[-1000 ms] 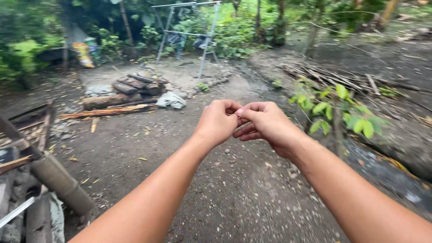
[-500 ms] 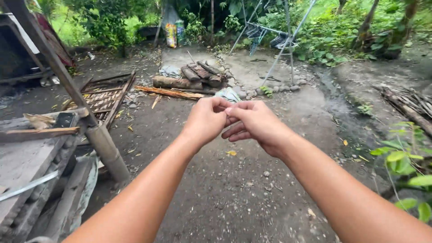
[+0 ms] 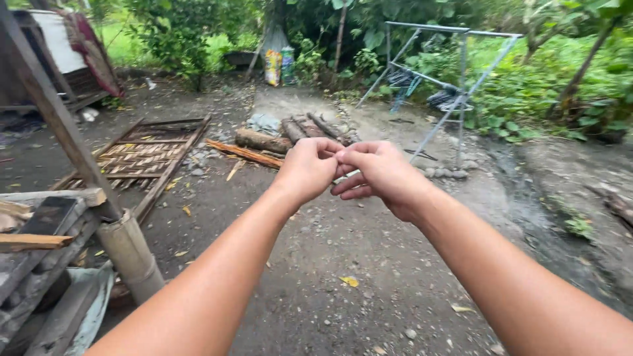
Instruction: Splitting pieces of wood using a large knife and preparing a fire.
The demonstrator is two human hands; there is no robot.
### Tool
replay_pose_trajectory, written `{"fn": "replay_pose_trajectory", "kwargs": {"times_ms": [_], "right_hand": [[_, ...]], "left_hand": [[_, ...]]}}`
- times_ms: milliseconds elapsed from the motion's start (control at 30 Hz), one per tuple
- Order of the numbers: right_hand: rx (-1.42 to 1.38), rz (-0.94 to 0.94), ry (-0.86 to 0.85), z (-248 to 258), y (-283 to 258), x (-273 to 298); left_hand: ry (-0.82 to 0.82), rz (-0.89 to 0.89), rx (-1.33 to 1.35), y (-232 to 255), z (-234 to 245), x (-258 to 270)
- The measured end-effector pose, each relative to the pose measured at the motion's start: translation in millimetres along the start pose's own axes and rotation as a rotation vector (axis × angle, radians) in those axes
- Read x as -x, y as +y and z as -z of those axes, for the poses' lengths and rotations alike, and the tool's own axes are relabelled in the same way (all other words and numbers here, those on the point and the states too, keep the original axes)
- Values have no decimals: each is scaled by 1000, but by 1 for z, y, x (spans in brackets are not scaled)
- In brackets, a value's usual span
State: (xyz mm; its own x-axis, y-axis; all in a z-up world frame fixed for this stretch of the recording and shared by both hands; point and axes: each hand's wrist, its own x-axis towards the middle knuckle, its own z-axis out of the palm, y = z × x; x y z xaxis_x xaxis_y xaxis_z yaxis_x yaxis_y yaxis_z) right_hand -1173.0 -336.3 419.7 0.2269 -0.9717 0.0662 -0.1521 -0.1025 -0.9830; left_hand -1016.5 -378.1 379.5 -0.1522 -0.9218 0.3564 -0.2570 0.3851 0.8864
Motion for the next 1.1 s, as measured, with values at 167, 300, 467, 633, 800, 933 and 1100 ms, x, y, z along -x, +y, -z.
{"fn": "replay_pose_trajectory", "kwargs": {"times_ms": [167,300,467,633,800,933,1100], "right_hand": [[-52,-16,-161,-54,0,-104],[-66,-37,-423,-126,15,-182],[-104,-49,-740,-243,39,-262],[-43,-114,-1090,-364,55,-315],[55,-116,-1410,-459,68,-311],[86,-133,-1565,-492,75,-289],[58,-138,-1629,-551,94,-282]], "left_hand": [[162,60,-125,-36,81,-41],[321,171,-186,-82,159,-41],[578,376,-313,-156,263,-7],[907,557,-189,-190,336,39],[1291,762,-85,-201,357,121],[1509,877,-47,-236,360,192],[1867,1235,-378,-297,392,296]]}}
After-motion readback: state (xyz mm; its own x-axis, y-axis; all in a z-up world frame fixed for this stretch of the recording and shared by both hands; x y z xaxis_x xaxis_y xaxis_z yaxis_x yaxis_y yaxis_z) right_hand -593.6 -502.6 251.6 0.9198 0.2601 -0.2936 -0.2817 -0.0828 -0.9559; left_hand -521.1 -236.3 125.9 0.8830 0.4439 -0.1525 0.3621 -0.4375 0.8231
